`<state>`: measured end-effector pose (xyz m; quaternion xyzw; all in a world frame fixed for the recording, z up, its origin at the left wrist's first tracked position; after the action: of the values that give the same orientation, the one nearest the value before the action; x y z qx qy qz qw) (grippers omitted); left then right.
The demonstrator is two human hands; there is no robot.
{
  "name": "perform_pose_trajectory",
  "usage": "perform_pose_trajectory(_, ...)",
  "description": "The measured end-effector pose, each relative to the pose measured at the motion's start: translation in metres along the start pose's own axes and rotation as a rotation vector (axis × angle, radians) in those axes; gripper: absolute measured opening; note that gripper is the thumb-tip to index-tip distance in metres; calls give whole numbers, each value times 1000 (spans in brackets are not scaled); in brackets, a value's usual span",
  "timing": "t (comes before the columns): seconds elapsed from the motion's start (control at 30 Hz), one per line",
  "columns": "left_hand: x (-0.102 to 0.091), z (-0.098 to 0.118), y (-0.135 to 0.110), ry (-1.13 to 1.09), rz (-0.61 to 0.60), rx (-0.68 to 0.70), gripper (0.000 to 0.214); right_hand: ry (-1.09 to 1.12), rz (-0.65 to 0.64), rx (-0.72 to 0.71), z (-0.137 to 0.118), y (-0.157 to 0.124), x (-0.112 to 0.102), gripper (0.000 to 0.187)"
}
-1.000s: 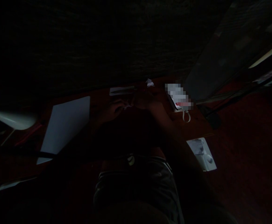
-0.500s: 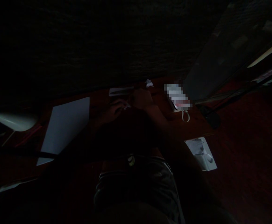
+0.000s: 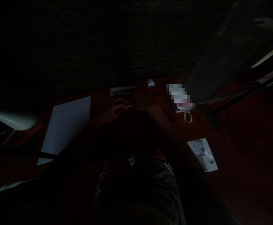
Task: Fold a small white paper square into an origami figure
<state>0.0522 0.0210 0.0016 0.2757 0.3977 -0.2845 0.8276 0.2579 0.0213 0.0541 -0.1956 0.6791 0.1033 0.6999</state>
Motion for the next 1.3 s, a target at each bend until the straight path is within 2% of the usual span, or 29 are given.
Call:
perform_pose_trajectory(0.1, 0, 1, -2, -4, 3, 3, 34, -22, -10, 44, 0, 1, 2, 43)
perform_pose_trajectory(0.27, -1, 2, -2, -6, 7, 0, 34, -40, 54, 86, -1, 1, 6, 40)
perform_pose_trajectory(0.4, -1, 0, 0, -34, 10, 0, 34, -19, 64, 53, -2, -1, 5, 42)
perform_pose_trajectory(0.67, -1, 0, -1, -31, 0, -10, 40, -40, 47, 23, -5, 0, 5, 43)
perform_pose_trajectory(0.97, 2, -1, 0, 17, 4, -16, 33, -172, 6, 61, -9, 2, -1, 43)
perform_pose_trajectory(1.3, 0, 2, 0, 30, -3, -17, 38, -137, -42, 28, -2, -1, -3, 38)
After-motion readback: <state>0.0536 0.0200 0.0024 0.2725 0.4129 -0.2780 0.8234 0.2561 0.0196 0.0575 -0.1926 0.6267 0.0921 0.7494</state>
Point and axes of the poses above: each hand's wrist, its own y-axis towards the middle knuckle, its own x-axis out of the palm, z = x × y, the point moved 3 cm from there along y, towards the middle knuckle, and after that the axes turned 15 degrees about -y, right-handed, at the moved point
